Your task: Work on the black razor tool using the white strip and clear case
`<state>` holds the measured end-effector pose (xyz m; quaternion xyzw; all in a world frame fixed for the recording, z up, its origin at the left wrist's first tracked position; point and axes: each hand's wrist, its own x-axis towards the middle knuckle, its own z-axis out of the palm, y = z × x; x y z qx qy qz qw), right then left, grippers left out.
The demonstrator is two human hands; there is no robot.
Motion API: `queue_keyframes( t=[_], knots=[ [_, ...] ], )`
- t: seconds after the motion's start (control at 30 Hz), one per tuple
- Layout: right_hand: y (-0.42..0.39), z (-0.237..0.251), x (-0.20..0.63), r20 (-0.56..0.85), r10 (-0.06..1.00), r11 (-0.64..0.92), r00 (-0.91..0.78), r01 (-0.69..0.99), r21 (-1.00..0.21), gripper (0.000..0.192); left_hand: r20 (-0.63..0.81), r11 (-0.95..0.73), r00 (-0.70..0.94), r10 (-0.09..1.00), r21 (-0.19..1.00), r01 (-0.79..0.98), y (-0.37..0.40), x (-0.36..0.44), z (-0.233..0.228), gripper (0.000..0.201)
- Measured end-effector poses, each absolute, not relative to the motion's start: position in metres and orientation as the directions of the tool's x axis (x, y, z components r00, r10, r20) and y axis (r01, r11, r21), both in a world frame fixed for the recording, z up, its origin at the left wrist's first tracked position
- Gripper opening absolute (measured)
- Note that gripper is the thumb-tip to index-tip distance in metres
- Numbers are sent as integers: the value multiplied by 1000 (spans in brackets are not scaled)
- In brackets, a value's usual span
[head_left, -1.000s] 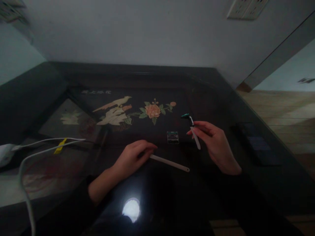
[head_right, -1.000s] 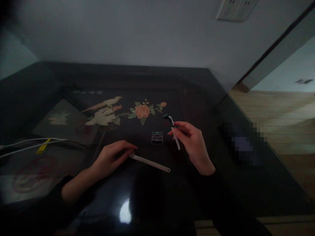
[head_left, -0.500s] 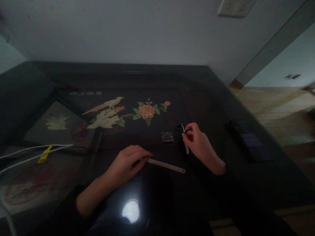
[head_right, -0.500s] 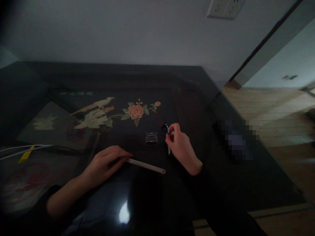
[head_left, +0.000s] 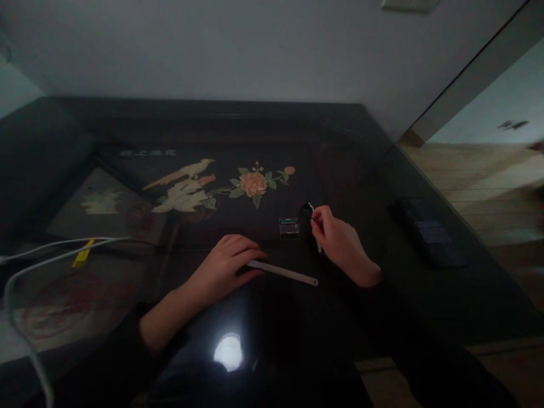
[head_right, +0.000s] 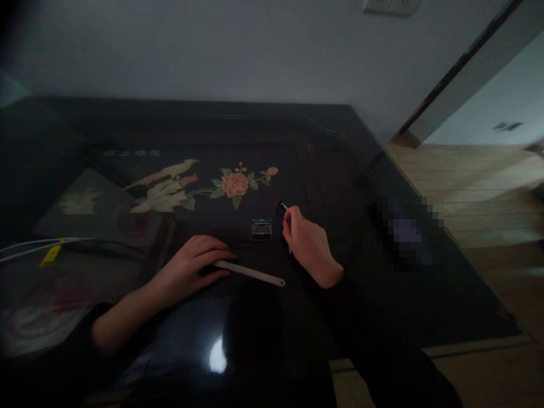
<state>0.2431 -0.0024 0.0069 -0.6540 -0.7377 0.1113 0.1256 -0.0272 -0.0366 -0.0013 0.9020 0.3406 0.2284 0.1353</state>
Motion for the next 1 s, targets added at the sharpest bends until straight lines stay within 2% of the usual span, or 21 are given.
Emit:
queue_keyframes(
  t=[0.13, 0.27, 0.5, 0.7, 0.9, 1.0],
  knots=[
    [-2, 8, 245, 61, 994, 106, -91, 938, -329, 13, 332, -775, 701, 631, 239, 584, -46, -14, 1, 20],
    [-2, 7, 245, 58, 994, 110, -95, 933, -343, 12, 284, -781, 729, 622, 158, 604, -58, 6, 2, 25],
    [-3, 7, 246, 91, 992, 118, -91, 921, -372, 12, 213, -761, 731, 648, 135, 635, -56, 8, 5, 29],
    [-4, 10, 248, 171, 982, 143, -78, 902, -407, 11, 304, -766, 713, 632, 103, 635, -39, -9, 3, 24],
    [-1, 13, 246, 320, 929, 325, -188, 830, -454, 9, 372, -736, 653, 660, 146, 661, -28, -16, -6, 19],
    [5, 13, 239, 337, 905, 397, -259, 798, -454, 11, 371, -751, 670, 643, 133, 647, -27, -15, -6, 19]
  ],
)
